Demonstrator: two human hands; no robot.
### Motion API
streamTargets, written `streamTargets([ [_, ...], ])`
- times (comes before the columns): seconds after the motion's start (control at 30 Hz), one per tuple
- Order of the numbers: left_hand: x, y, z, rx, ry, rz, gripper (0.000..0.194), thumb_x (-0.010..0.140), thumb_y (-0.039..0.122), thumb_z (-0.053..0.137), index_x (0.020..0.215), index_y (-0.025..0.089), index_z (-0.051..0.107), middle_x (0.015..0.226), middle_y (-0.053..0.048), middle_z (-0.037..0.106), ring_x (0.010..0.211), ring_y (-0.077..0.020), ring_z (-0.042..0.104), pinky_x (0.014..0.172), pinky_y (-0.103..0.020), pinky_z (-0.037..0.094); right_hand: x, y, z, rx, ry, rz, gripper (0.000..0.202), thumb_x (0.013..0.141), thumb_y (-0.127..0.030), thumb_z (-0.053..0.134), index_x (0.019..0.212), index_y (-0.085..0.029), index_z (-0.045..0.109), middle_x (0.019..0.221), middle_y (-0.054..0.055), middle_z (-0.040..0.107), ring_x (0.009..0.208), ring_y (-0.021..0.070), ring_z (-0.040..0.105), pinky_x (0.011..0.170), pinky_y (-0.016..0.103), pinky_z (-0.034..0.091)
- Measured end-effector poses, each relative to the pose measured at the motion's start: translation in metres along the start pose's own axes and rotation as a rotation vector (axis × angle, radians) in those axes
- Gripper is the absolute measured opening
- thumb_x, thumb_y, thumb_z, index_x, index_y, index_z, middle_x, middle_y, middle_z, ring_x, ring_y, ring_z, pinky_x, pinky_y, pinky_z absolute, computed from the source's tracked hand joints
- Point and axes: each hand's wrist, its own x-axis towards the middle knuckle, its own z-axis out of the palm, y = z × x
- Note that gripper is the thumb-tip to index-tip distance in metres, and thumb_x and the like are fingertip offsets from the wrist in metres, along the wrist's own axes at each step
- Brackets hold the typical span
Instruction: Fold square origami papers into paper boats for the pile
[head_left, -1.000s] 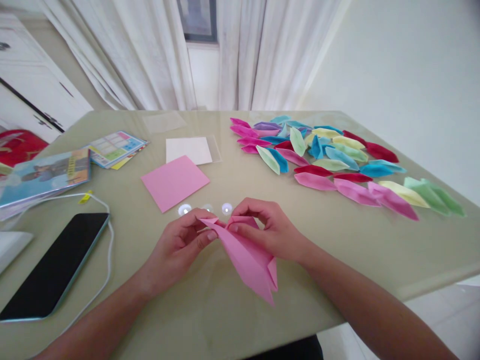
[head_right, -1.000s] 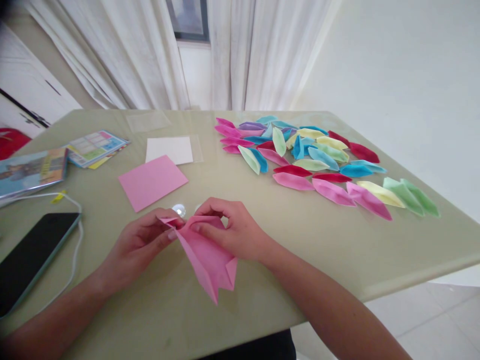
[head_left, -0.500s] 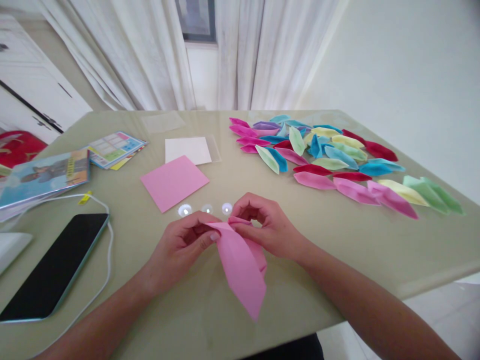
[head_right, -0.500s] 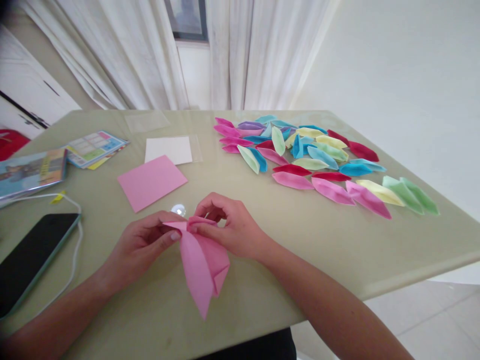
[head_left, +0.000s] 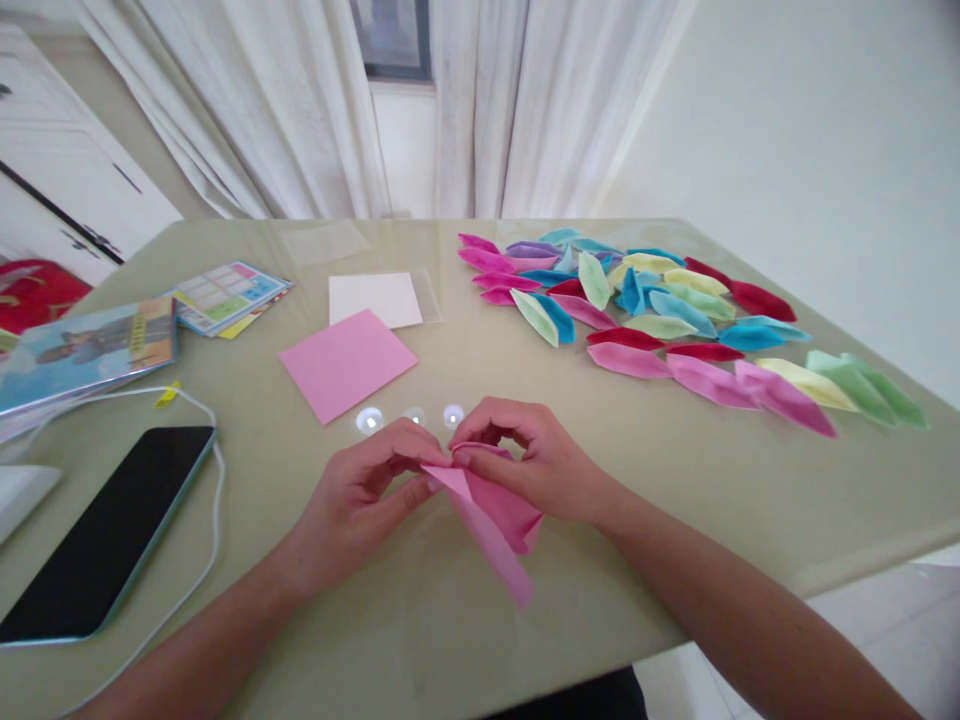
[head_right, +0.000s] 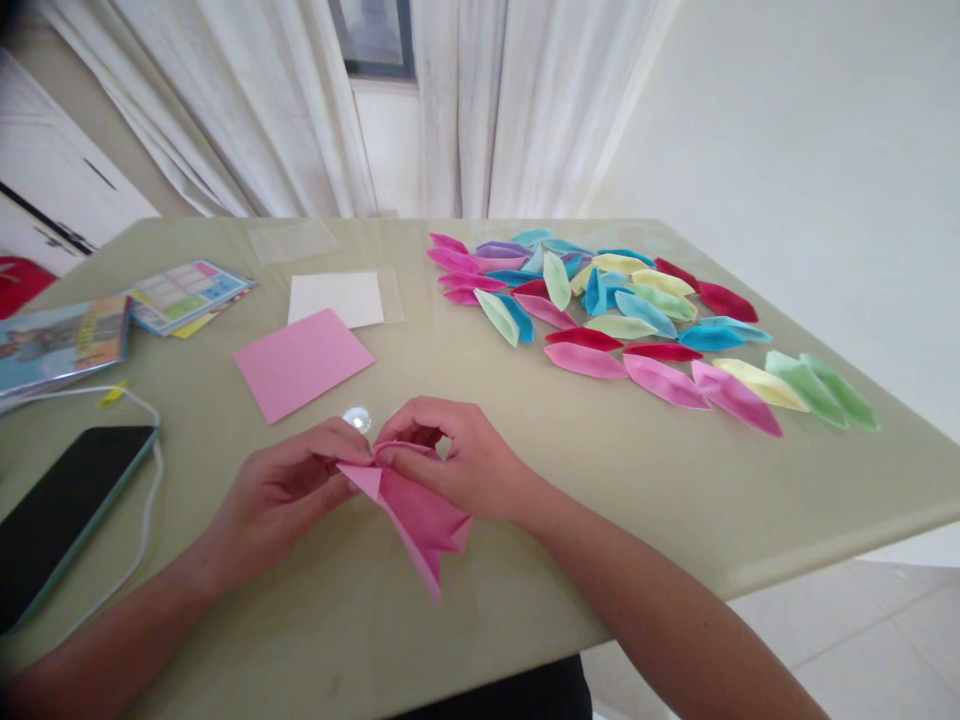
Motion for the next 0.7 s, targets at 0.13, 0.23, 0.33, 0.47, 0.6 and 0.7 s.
streamTargets([
  [0.13, 0.0005, 0.001, -0.0025, 0.018, -0.045, 0.003, 0.013, 0.102, 0.018, 0.068, 0.106, 0.027, 0.076, 0.1, -0.004, 0.07, 0.094, -0.0163, 0.069, 0.085, -0.026, 0.055, 0.0001, -0.0026, -0.0012, 0.029, -0.028, 0.028, 0.008, 0.096, -0.027, 0.075, 0.097, -0.019, 0.075, 0.095, 0.003, 0.073, 0.086, 0.0162, 0.067, 0.075, 0.028, 0.055],
  [0.23, -0.0002, 0.0015, -0.0025, 0.044, -0.055, 0.015, 0.013, 0.103, 0.018, 0.066, 0.104, 0.026, 0.076, 0.1, -0.005, 0.07, 0.094, -0.017, 0.07, 0.085, -0.027, 0.055, 0.0, -0.0026, -0.0004, 0.076, -0.057, 0.055, 0.011, 0.097, -0.03, 0.074, 0.098, -0.018, 0.074, 0.094, 0.003, 0.072, 0.085, 0.016, 0.067, 0.074, 0.028, 0.054],
  [0.33, -0.002, 0.0003, -0.001, 0.048, -0.034, 0.006, 0.014, 0.101, 0.017, 0.068, 0.108, 0.027, 0.075, 0.101, -0.004, 0.071, 0.096, -0.0169, 0.07, 0.085, -0.026, 0.056, 0.0, -0.0003, 0.0013, 0.062, -0.026, 0.057, 0.011, 0.097, -0.03, 0.074, 0.098, -0.019, 0.074, 0.091, 0.003, 0.073, 0.083, 0.0158, 0.066, 0.074, 0.028, 0.053],
  [0.47, -0.004, 0.0004, -0.0004, 0.055, 0.013, 0.019, 0.021, 0.099, 0.015, 0.071, 0.115, 0.029, 0.074, 0.102, -0.003, 0.073, 0.096, -0.0161, 0.071, 0.085, -0.025, 0.057, 0.0002, 0.0018, 0.0021, 0.056, 0.007, 0.042, 0.018, 0.095, -0.035, 0.078, 0.093, -0.018, 0.073, 0.085, 0.001, 0.071, 0.076, 0.0145, 0.063, 0.068, 0.027, 0.05],
  [0.6, -0.0034, 0.0046, -0.0023, 0.153, -0.049, 0.09, 0.021, 0.102, 0.015, 0.066, 0.112, 0.028, 0.078, 0.1, -0.003, 0.072, 0.094, -0.0142, 0.07, 0.083, -0.023, 0.055, 0.0009, 0.0019, 0.0005, 0.0, 0.025, -0.005, 0.023, 0.094, -0.039, 0.08, 0.088, -0.018, 0.075, 0.082, 0.001, 0.069, 0.069, 0.0127, 0.056, 0.062, 0.026, 0.044],
  [0.7, -0.0034, 0.0052, -0.0021, 0.184, -0.014, 0.104, 0.021, 0.101, 0.014, 0.068, 0.113, 0.028, 0.078, 0.101, -0.003, 0.071, 0.094, -0.0135, 0.069, 0.081, -0.021, 0.054, 0.0015, 0.0027, -0.0003, -0.02, 0.032, -0.053, 0.022, 0.093, -0.038, 0.081, 0.088, -0.017, 0.077, 0.082, 0.002, 0.067, 0.068, 0.0123, 0.055, 0.061, 0.026, 0.043],
])
